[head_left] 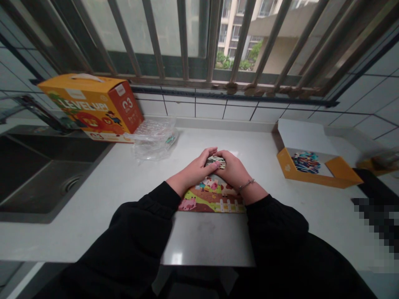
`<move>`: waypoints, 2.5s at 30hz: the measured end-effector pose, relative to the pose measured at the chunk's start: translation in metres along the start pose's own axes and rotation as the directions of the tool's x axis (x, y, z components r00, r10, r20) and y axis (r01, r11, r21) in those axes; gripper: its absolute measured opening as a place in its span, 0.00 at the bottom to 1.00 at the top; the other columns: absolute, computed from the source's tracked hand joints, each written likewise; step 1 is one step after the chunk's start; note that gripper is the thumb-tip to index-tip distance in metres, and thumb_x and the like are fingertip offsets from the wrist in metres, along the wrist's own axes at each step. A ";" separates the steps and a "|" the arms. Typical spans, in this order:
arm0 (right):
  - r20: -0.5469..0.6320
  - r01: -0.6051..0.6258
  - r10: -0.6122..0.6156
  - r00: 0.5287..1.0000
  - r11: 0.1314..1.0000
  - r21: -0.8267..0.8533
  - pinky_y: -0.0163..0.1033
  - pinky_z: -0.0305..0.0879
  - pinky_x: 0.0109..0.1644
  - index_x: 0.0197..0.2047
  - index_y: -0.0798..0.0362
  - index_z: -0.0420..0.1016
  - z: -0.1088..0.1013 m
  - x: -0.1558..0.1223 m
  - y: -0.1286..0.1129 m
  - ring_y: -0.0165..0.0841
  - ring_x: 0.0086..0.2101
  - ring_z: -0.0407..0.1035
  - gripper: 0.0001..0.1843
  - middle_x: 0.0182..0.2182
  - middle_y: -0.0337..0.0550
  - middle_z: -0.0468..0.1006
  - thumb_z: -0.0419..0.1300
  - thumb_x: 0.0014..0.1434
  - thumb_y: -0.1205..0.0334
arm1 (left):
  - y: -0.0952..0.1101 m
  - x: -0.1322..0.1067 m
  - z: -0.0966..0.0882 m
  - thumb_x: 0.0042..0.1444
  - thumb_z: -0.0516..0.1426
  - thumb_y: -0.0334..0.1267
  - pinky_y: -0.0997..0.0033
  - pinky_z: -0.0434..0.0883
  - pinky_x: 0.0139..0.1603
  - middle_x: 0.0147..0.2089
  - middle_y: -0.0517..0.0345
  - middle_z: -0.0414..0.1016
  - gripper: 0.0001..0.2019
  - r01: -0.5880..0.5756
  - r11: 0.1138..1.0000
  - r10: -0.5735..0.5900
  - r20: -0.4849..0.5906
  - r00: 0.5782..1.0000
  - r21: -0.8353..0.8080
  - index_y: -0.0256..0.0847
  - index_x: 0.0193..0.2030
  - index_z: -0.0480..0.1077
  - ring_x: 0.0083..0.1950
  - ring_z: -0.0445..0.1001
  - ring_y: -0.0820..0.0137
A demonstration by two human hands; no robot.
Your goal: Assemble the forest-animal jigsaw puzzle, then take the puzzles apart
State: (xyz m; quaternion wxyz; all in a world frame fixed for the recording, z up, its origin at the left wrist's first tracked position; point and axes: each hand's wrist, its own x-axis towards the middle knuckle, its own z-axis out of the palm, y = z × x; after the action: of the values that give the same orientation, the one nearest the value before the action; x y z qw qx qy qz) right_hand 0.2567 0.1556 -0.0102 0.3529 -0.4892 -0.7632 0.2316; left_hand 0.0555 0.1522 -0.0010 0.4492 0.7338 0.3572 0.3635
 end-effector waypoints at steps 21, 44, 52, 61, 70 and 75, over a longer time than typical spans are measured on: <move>0.037 -0.046 0.048 0.998 0.997 -0.064 0.48 0.76 0.53 0.54 0.48 0.80 -0.008 0.001 -0.001 0.43 0.47 0.81 0.24 0.48 0.46 0.87 0.78 0.56 0.59 | -0.008 0.007 -0.006 0.63 0.62 0.37 0.53 0.77 0.63 0.61 0.45 0.81 0.18 0.065 0.998 -0.060 -0.191 0.980 0.022 0.41 0.60 0.77 0.61 0.81 0.57; 0.083 -0.051 0.051 0.995 0.999 -0.002 0.48 0.74 0.53 0.51 0.48 0.77 -0.008 0.000 0.001 0.41 0.45 0.80 0.24 0.47 0.43 0.85 0.79 0.54 0.59 | -0.012 0.006 -0.047 0.66 0.63 0.43 0.65 0.72 0.44 0.38 0.57 0.83 0.08 0.138 0.964 -0.022 -0.448 0.894 0.227 0.42 0.43 0.79 0.39 0.77 0.66; -0.001 0.001 -0.001 1.000 1.000 -0.025 0.54 0.73 0.62 0.59 0.50 0.74 0.000 0.003 0.008 0.48 0.57 0.75 0.37 0.56 0.52 0.79 0.81 0.48 0.58 | -0.011 0.006 -0.016 0.69 0.59 0.44 0.60 0.76 0.55 0.45 0.55 0.86 0.10 0.076 0.987 -0.058 -0.129 0.990 0.138 0.44 0.48 0.80 0.47 0.81 0.62; -0.031 -0.042 0.045 0.999 0.995 0.089 0.53 0.74 0.61 0.60 0.50 0.72 0.006 0.006 0.006 0.46 0.53 0.78 0.37 0.54 0.50 0.81 0.80 0.51 0.56 | -0.006 0.012 0.022 0.76 0.53 0.57 0.56 0.73 0.68 0.60 0.47 0.80 0.21 0.079 0.955 -0.167 -0.297 0.940 -0.286 0.43 0.61 0.69 0.62 0.79 0.59; 0.082 0.042 -0.045 0.996 0.999 0.035 0.54 0.71 0.65 0.61 0.47 0.73 0.000 0.006 0.001 0.46 0.58 0.76 0.32 0.59 0.50 0.80 0.78 0.56 0.57 | -0.006 0.019 0.027 0.80 0.43 0.58 0.53 0.74 0.68 0.66 0.43 0.78 0.25 0.126 0.986 -0.154 -0.317 0.936 -0.107 0.47 0.70 0.65 0.70 0.76 0.56; -0.005 0.025 -0.025 1.000 0.999 -0.047 0.51 0.73 0.59 0.56 0.48 0.77 -0.008 0.002 0.003 0.45 0.52 0.78 0.24 0.53 0.49 0.82 0.76 0.59 0.54 | 0.003 0.003 -0.012 0.72 0.59 0.54 0.44 0.65 0.76 0.67 0.38 0.74 0.23 0.067 0.879 0.044 -0.219 0.975 0.472 0.39 0.65 0.72 0.72 0.70 0.48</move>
State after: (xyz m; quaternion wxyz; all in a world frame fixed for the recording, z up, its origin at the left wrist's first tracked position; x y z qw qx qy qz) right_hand 0.2643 0.1590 -0.0066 0.3463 -0.4884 -0.7735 0.2079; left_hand 0.0480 0.1586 0.0067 0.2144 0.7740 0.4880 0.3419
